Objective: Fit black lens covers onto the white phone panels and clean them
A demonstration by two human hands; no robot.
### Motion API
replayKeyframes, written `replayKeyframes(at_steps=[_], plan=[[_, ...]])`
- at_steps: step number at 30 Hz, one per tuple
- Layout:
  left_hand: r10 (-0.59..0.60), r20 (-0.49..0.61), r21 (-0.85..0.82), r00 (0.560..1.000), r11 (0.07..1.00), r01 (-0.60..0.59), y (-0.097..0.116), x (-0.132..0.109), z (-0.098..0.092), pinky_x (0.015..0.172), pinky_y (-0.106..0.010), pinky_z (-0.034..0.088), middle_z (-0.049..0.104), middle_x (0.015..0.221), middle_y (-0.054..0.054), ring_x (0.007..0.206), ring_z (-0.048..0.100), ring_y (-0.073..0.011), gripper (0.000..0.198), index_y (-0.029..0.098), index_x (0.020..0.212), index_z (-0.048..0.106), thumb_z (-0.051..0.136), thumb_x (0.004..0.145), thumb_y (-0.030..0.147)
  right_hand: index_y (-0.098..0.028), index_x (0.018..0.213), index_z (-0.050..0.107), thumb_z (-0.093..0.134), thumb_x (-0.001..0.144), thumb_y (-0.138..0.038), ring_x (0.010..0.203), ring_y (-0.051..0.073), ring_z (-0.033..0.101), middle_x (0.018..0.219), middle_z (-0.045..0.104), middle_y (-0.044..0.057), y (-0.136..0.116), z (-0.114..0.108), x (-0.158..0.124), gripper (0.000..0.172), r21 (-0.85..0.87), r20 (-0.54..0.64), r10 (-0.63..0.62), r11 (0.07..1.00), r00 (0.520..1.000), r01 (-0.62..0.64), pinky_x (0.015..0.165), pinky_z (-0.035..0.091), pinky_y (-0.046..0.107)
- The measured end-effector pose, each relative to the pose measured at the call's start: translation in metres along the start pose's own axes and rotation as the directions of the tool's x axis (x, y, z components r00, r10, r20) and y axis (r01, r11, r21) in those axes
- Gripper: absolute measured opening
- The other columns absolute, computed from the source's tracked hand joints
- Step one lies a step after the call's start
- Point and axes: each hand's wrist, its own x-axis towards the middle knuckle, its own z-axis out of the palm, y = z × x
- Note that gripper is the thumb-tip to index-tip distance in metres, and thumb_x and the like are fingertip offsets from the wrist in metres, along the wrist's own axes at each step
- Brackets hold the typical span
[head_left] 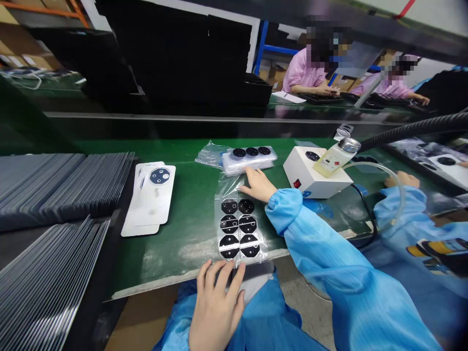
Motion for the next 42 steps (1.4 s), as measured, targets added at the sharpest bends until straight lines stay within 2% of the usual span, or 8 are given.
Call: replayKeyframes(at_steps=[7,19,23,27,31,34,38,42], plan=[[-0.006,-0.010,0.020,1.000,1.000,0.006,0.000,-0.002,0.001,0.092,-0.047,0.037,0.065,0.103,-0.007,0.099,0.051,-0.0243,0.033,0.021,0.116,0.061,0.046,0.087,0.018,-0.018,0.129,0.044,0.054,0.087,-0.038,0.129,0.028,0.038,0.137,0.043,0.011,0.006,0.007,-0.006,0.048,-0.239,-0.043,-0.141,0.963,0.989,0.127,0.108,0.025,0.057],[0.050,0.021,0.079,0.999,0.996,-0.051,0.001,-0.007,-0.006,0.093,-0.044,0.034,0.065,0.110,-0.006,0.101,0.051,-0.0238,0.039,0.019,0.125,0.054,0.049,0.086,0.017,-0.017,0.123,0.048,0.050,0.090,-0.032,0.106,0.022,0.055,0.116,0.056,0.008,-0.007,-0.009,-0.002,0.036,-0.342,-0.076,-0.100,0.937,0.992,0.069,0.091,0.046,0.046],[0.084,-0.007,0.116,0.996,0.990,-0.083,-0.018,-0.003,-0.018,0.093,-0.039,0.039,0.060,0.120,-0.006,0.109,0.049,-0.0229,0.039,0.024,0.123,0.055,0.050,0.086,0.015,-0.018,0.119,0.051,0.051,0.090,-0.034,0.102,0.019,0.057,0.117,0.056,0.008,-0.010,-0.006,-0.020,0.034,-0.285,-0.022,-0.133,0.951,0.991,0.121,0.087,0.049,0.042],[-0.137,-0.108,0.276,0.985,0.947,0.162,-0.072,0.037,-0.030,0.098,-0.046,0.038,0.050,0.128,-0.013,0.119,0.043,-0.0288,0.035,0.019,0.123,0.054,0.049,0.088,0.018,-0.018,0.119,0.052,0.053,0.089,-0.033,0.107,0.021,0.055,0.123,0.054,0.008,-0.001,0.009,-0.029,0.034,-0.190,0.042,-0.194,0.961,0.980,0.199,0.089,0.048,0.044],[-0.452,-0.234,0.406,0.861,0.759,0.509,-0.137,0.080,-0.033,0.095,-0.054,0.040,0.047,0.131,-0.012,0.118,0.046,-0.0301,0.039,0.016,0.121,0.051,0.057,0.086,0.031,-0.018,0.117,0.053,0.052,0.089,-0.033,0.112,0.022,0.053,0.126,0.052,0.009,0.007,0.015,-0.027,0.032,-0.112,0.028,-0.181,0.977,0.983,0.184,0.095,0.045,0.046],[-0.576,-0.229,0.422,0.785,0.668,0.613,-0.165,0.090,-0.030,0.089,-0.049,0.047,0.053,0.125,-0.010,0.108,0.055,-0.0255,0.037,0.017,0.120,0.051,0.056,0.087,0.033,-0.018,0.117,0.054,0.051,0.090,-0.033,0.115,0.023,0.051,0.127,0.052,0.009,0.010,0.009,-0.030,0.031,-0.041,0.020,-0.168,0.985,0.986,0.168,0.096,0.043,0.047],[-0.616,-0.235,0.390,0.752,0.649,0.654,-0.173,0.089,-0.034,0.087,-0.047,0.048,0.054,0.123,-0.010,0.106,0.056,-0.0245,0.037,0.017,0.120,0.052,0.056,0.087,0.033,-0.019,0.112,0.060,0.051,0.088,-0.030,0.117,0.028,0.051,0.125,0.056,0.012,0.010,-0.007,-0.042,0.028,0.088,-0.005,-0.152,0.984,0.988,0.152,0.096,0.043,0.051],[-0.546,-0.316,0.309,0.776,0.714,0.628,-0.148,0.092,-0.047,0.093,-0.053,0.043,0.048,0.128,-0.012,0.114,0.050,-0.0289,0.044,0.016,0.125,0.046,0.057,0.086,0.033,-0.022,0.107,0.062,0.052,0.085,-0.029,0.113,0.029,0.054,0.119,0.060,0.011,-0.006,-0.024,-0.057,0.025,0.286,-0.087,-0.175,0.939,0.981,0.193,0.095,0.042,0.054]])
